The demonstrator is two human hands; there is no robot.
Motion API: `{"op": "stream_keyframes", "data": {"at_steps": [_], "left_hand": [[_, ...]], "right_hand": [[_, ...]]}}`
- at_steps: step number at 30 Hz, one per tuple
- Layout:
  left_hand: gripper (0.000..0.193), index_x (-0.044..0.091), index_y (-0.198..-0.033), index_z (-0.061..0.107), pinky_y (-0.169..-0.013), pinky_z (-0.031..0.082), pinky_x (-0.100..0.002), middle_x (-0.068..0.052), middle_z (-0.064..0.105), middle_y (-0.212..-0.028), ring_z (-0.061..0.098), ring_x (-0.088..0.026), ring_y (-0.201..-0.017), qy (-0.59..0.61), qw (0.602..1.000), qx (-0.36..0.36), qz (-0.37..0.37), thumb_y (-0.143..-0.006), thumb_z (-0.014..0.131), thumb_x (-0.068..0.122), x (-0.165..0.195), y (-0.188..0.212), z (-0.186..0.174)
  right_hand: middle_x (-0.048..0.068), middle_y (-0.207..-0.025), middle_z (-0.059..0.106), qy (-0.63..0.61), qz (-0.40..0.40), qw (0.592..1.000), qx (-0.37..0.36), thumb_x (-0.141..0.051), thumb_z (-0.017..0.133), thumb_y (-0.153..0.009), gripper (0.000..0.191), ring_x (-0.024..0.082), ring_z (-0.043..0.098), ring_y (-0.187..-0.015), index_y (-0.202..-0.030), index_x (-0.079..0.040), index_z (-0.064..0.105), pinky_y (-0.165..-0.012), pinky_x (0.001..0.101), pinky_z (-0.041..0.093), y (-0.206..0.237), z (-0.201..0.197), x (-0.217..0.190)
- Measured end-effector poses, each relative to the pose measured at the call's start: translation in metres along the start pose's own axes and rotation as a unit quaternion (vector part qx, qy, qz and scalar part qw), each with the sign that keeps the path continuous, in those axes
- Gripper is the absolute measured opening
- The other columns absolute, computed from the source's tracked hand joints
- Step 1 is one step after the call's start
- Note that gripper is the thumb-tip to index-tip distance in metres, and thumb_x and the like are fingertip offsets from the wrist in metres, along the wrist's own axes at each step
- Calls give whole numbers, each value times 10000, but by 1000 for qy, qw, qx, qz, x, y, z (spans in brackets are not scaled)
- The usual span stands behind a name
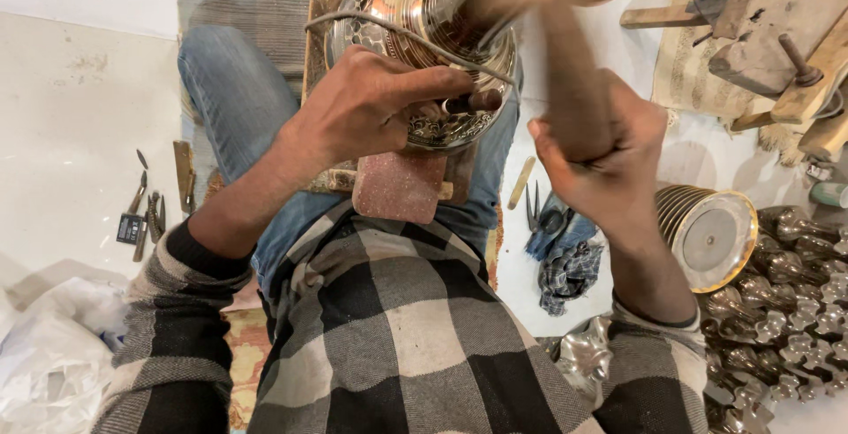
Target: The person sits on the floor holding a small punch against the decorative surface of a brass vessel and strikes the punch with a wooden mallet, repositioning the punch repeatedly to work around the vessel's patterned base. The vessel rests on a padded block on their lap.
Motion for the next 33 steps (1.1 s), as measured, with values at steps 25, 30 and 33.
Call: {"op": "stream_keyframes", "data": {"at_steps": [25,30,33], "left_hand": [[557,247,-1321,694,-553,576,-340,-33,743,-763,690,-183,-587,-27,998,-23,55,-814,806,45,2,-11,-3],[537,251,-1338,683,-543,567,-337,-21,731,-740,684,-176,-599,-35,997,-27,59,-848,799,65,6,-14,-8],[533,272,-1328,652,-604,587,-319,-11,752,-833,690,-148,-649,-24,997,-8,76,-844,799,104,7,-16,-11]], "right_hand": [[162,-826,674,31,14,999,35,47,773,-884,164,286,678,-737,-944,32,622,-698,346,541,14,7,9],[159,-784,673,-54,44,995,70,34,745,-887,100,295,679,-687,-912,14,650,-657,366,550,14,12,10],[188,-734,633,213,17,977,19,55,773,-724,223,284,653,-659,-874,79,610,-619,369,498,16,12,12]]}}
Point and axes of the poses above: each hand's wrist, its own y-axis away from the middle knuckle, its own z-axis out of the palm, x = y × z, the point moved 2 cm from there along -y, towards the middle knuckle
